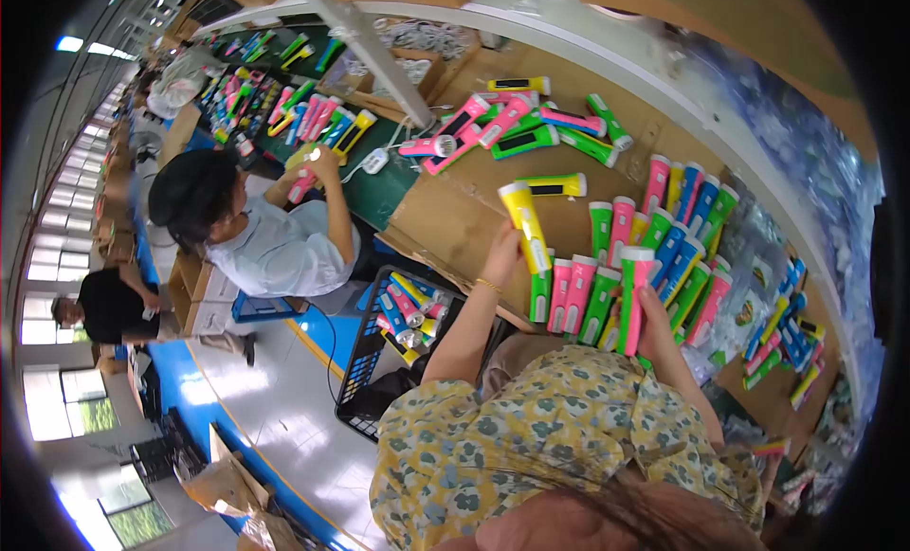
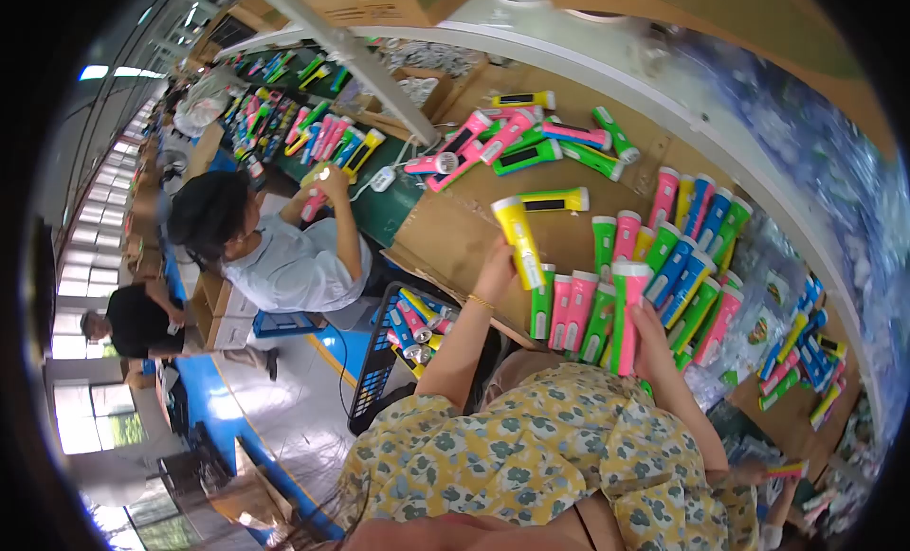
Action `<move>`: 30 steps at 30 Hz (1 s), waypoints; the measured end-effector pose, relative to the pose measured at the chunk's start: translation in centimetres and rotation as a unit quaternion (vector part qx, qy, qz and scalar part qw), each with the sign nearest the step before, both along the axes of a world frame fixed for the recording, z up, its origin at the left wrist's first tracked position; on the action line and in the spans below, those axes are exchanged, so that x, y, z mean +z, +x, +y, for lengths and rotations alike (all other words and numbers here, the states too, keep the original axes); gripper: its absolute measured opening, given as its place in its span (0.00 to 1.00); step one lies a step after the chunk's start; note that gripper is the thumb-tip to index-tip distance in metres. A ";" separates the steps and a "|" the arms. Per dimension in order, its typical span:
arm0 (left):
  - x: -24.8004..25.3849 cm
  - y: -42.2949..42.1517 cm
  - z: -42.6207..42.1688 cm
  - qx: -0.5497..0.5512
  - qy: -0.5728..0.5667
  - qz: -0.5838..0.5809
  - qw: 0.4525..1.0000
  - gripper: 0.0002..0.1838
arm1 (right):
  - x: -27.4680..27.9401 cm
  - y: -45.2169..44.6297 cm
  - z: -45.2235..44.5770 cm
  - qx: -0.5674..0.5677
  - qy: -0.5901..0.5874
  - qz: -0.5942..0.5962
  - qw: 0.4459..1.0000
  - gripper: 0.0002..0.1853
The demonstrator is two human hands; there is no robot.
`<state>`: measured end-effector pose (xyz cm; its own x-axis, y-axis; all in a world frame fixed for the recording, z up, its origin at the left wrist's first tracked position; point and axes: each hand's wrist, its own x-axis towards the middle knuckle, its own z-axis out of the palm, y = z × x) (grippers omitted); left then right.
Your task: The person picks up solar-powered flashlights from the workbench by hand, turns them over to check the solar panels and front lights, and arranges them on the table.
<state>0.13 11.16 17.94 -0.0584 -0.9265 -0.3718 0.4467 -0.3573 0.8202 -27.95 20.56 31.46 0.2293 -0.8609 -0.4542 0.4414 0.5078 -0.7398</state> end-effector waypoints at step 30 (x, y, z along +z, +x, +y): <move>14.2 -4.3 9.6 -0.008 0.064 0.279 0.958 0.23 | 2.8 3.7 0.4 0.037 0.099 -0.135 0.985 0.22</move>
<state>-4.17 20.80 32.11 -0.2949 -0.8727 -0.3892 0.7968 -0.4494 0.4039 -24.21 20.95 34.22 0.4228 -0.7382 -0.5256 0.5654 0.6681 -0.4836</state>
